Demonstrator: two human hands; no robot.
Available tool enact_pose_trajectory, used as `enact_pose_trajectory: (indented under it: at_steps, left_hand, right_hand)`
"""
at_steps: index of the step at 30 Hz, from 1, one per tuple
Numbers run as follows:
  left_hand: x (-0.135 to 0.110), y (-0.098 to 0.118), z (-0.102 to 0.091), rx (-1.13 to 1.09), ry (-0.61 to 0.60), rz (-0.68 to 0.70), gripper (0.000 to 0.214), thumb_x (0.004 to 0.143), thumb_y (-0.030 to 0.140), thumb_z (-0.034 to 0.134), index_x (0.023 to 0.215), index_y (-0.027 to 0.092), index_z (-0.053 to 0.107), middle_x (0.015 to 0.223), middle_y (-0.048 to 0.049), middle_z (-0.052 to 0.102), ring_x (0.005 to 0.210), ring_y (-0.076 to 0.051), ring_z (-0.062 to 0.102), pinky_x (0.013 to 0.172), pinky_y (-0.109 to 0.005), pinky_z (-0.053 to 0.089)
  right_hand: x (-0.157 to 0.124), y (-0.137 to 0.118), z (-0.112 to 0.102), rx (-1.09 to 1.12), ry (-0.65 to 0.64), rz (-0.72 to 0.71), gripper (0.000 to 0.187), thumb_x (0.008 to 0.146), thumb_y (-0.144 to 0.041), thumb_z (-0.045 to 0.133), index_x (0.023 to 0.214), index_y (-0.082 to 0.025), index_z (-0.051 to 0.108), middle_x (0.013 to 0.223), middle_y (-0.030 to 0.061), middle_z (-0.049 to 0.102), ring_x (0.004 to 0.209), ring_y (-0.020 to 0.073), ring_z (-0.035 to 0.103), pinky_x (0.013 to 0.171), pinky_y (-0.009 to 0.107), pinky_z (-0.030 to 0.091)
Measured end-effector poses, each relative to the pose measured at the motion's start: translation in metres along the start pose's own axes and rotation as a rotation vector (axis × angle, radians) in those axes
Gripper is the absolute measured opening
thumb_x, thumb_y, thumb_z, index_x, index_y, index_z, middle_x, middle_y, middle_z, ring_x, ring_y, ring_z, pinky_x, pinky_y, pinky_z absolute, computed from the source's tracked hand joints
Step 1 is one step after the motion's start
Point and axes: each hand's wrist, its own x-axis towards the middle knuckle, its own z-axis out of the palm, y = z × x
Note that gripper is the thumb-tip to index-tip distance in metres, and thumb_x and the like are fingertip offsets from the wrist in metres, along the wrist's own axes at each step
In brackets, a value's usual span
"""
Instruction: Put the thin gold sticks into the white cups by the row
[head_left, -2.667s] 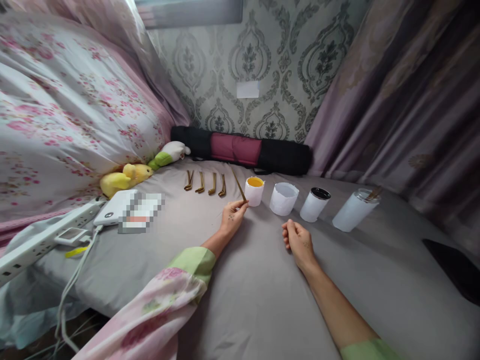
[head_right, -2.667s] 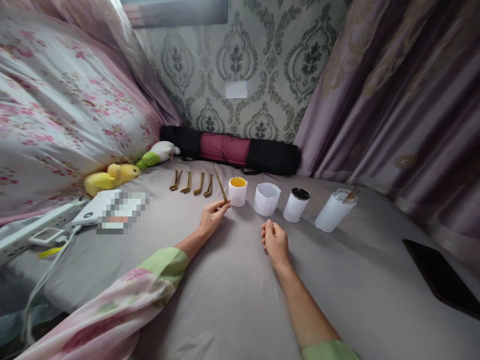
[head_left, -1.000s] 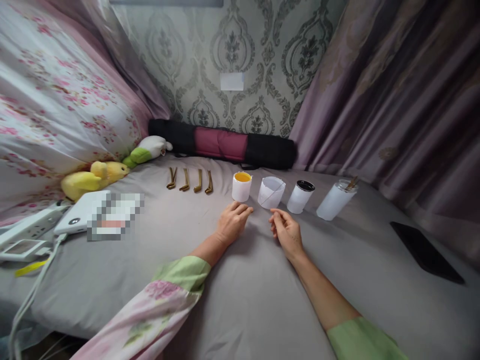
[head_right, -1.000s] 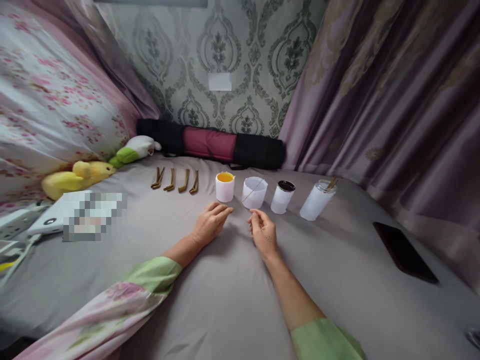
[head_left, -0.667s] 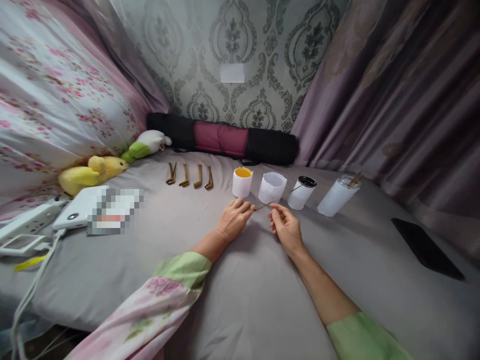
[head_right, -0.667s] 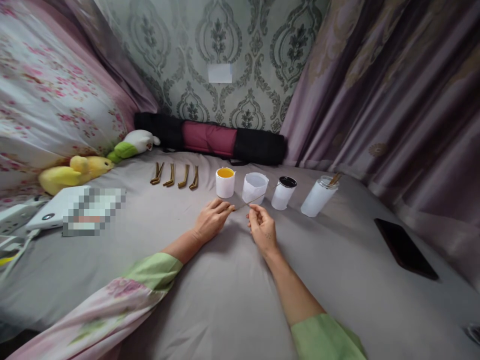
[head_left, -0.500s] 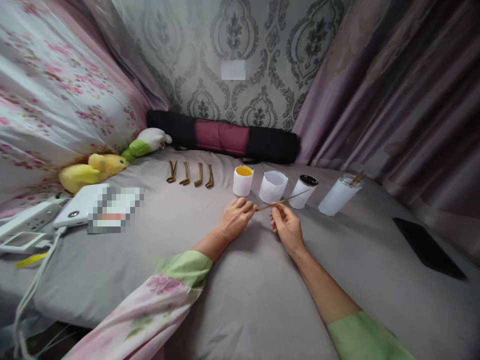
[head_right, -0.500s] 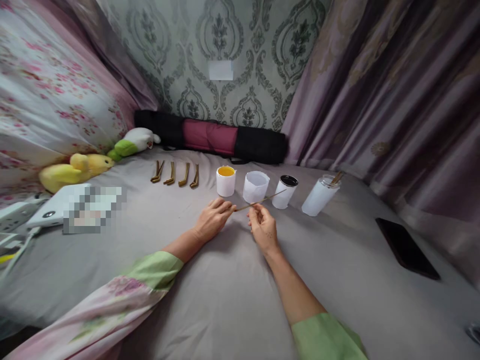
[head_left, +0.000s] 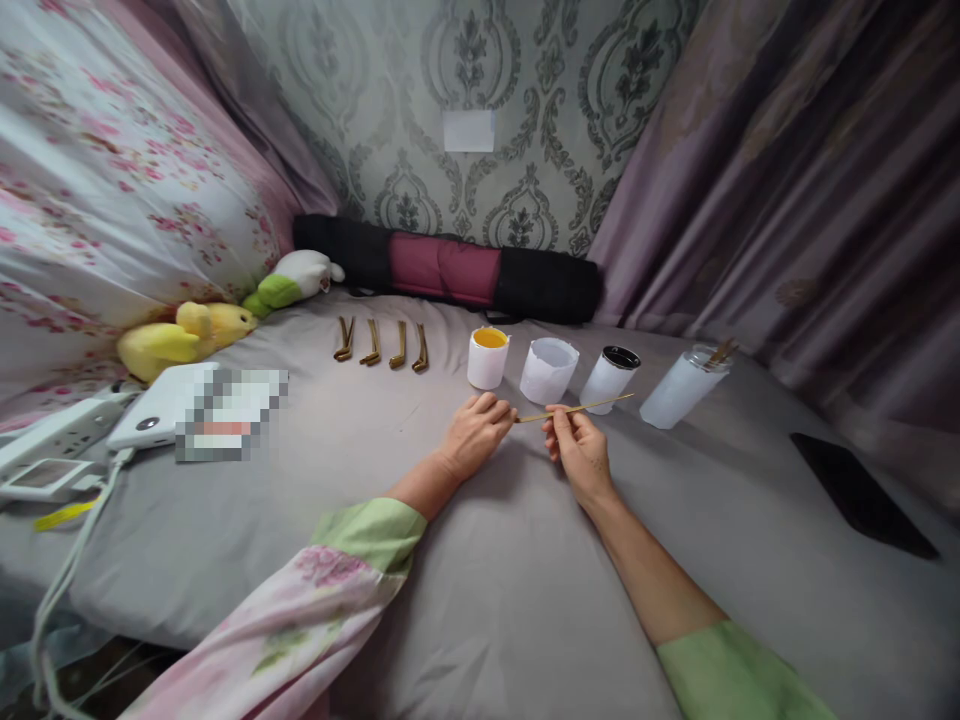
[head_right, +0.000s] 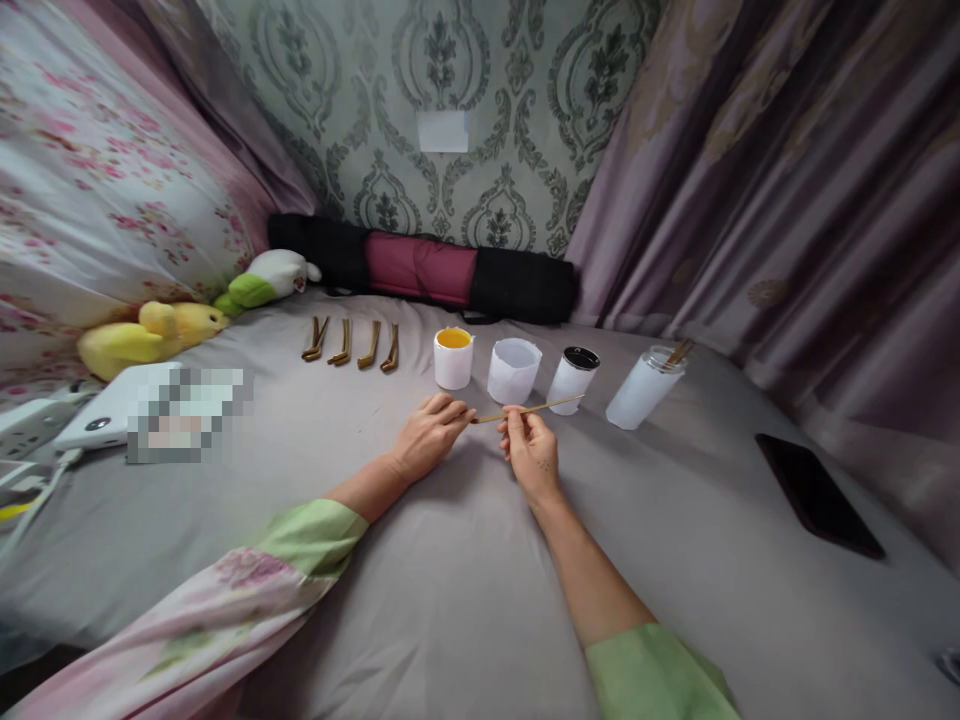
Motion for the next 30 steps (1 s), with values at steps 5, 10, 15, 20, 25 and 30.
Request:
enact_pose_trajectory:
  at_steps: [5, 10, 15, 20, 25, 30]
  left_hand:
    - [0.001, 0.0, 0.003, -0.128, 0.009, -0.037, 0.03, 0.09, 0.026, 0.035, 0.104, 0.015, 0.059, 0.092, -0.0087, 0.059, 0.086, -0.019, 0.047, 0.073, -0.032, 0.037]
    - [0.001, -0.001, 0.009, -0.392, 0.052, -0.141, 0.027, 0.088, 0.021, 0.038, 0.096, 0.016, 0.063, 0.087, -0.0076, 0.061, 0.083, -0.017, 0.049, 0.076, -0.03, 0.041]
    - [0.002, 0.0, 0.015, -0.659, 0.101, -0.318, 0.019, 0.081, 0.016, 0.048, 0.09, 0.017, 0.065, 0.085, -0.0062, 0.062, 0.082, -0.016, 0.051, 0.075, -0.027, 0.043]
    - [0.002, 0.0, 0.017, -0.86, 0.1, -0.464, 0.02, 0.076, 0.013, 0.05, 0.09, 0.016, 0.065, 0.079, -0.0041, 0.061, 0.067, -0.011, 0.051, 0.065, -0.023, 0.043]
    - [0.003, 0.002, 0.015, -0.988, 0.087, -0.586, 0.021, 0.074, 0.013, 0.05, 0.088, 0.013, 0.065, 0.077, -0.0042, 0.063, 0.063, -0.009, 0.051, 0.061, -0.021, 0.042]
    - [0.005, 0.004, 0.013, -1.131, 0.046, -0.69, 0.021, 0.074, 0.017, 0.051, 0.09, 0.011, 0.063, 0.078, -0.0054, 0.065, 0.067, -0.011, 0.055, 0.063, -0.022, 0.044]
  right_hand:
    - [0.0, -0.001, 0.0, 0.005, 0.003, -0.001, 0.04, 0.076, -0.052, 0.053, 0.092, -0.015, 0.059, 0.069, 0.0018, 0.057, 0.048, 0.0069, 0.048, 0.037, 0.017, 0.037]
    - [0.001, 0.002, 0.0, 0.005, -0.002, 0.004, 0.039, 0.076, -0.051, 0.053, 0.092, -0.015, 0.059, 0.069, 0.0017, 0.057, 0.048, 0.0067, 0.048, 0.037, 0.016, 0.037]
    - [0.002, 0.004, -0.001, 0.007, 0.0, 0.017, 0.041, 0.075, -0.052, 0.053, 0.093, -0.016, 0.059, 0.069, 0.0016, 0.057, 0.048, 0.0069, 0.048, 0.036, 0.017, 0.037]
    - [0.002, 0.004, -0.001, 0.012, 0.0, 0.014, 0.04, 0.075, -0.052, 0.053, 0.092, -0.016, 0.058, 0.069, 0.0015, 0.058, 0.047, 0.0067, 0.047, 0.036, 0.017, 0.036]
    - [0.002, 0.004, -0.001, 0.021, 0.014, 0.014, 0.04, 0.075, -0.052, 0.053, 0.092, -0.016, 0.058, 0.069, 0.0013, 0.058, 0.047, 0.0069, 0.048, 0.036, 0.017, 0.037]
    - [0.003, 0.004, -0.002, 0.013, 0.035, 0.02, 0.04, 0.075, -0.051, 0.053, 0.092, -0.016, 0.058, 0.069, 0.0014, 0.058, 0.047, 0.0064, 0.048, 0.035, 0.016, 0.036]
